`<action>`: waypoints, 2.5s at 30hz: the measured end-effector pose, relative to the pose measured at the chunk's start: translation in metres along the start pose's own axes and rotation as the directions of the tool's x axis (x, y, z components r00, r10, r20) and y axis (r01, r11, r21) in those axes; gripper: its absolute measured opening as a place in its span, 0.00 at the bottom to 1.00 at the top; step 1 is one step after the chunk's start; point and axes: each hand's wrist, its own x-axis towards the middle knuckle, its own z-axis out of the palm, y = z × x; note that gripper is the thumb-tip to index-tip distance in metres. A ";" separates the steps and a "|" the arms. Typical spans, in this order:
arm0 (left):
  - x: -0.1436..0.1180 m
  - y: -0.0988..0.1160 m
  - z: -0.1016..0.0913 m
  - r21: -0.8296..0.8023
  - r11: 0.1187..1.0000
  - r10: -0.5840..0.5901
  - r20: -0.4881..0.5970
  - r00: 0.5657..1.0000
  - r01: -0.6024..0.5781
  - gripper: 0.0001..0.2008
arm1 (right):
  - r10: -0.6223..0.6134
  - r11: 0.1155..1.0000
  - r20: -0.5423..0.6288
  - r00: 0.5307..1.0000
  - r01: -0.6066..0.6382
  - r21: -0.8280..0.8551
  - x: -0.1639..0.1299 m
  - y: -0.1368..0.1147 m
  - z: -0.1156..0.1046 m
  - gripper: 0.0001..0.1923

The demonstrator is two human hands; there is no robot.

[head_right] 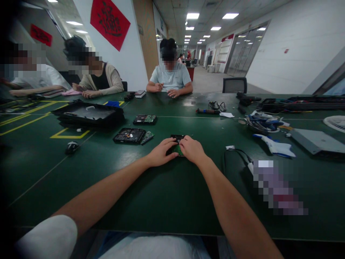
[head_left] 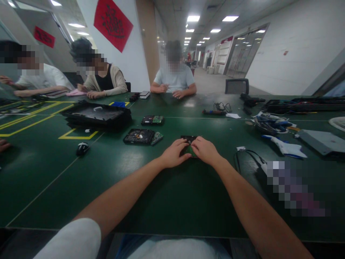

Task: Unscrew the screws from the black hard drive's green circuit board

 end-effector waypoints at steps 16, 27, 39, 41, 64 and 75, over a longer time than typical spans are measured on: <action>0.000 0.002 -0.002 -0.011 1.000 0.001 -0.003 1.000 -0.001 0.27 | -0.003 1.000 -0.004 1.000 0.003 0.003 -0.001 -0.003 -0.002 0.14; 0.000 0.001 0.000 0.003 1.000 -0.013 0.005 1.000 0.013 0.30 | 0.189 0.964 -0.300 0.935 -0.118 0.239 -0.002 0.021 -0.006 0.18; 0.000 -0.006 -0.001 -0.036 0.999 -0.004 0.025 1.000 0.005 0.34 | 0.307 0.935 -0.531 0.790 -0.147 0.322 -0.007 0.047 -0.013 0.21; 0.000 -0.007 -0.001 -0.044 0.999 -0.006 0.026 1.000 0.007 0.33 | 0.311 0.937 -0.557 0.770 -0.151 0.315 -0.007 0.047 -0.015 0.21; 0.002 -0.003 -0.001 -0.044 0.999 0.017 -0.006 1.000 -0.018 0.31 | 0.190 0.953 -0.582 0.791 -0.008 0.302 0.003 0.039 0.009 0.10; 0.005 0.000 -0.005 -0.044 0.999 0.002 0.004 1.000 -0.002 0.30 | 0.303 0.927 -0.812 0.499 0.045 0.373 0.001 0.037 -0.014 0.13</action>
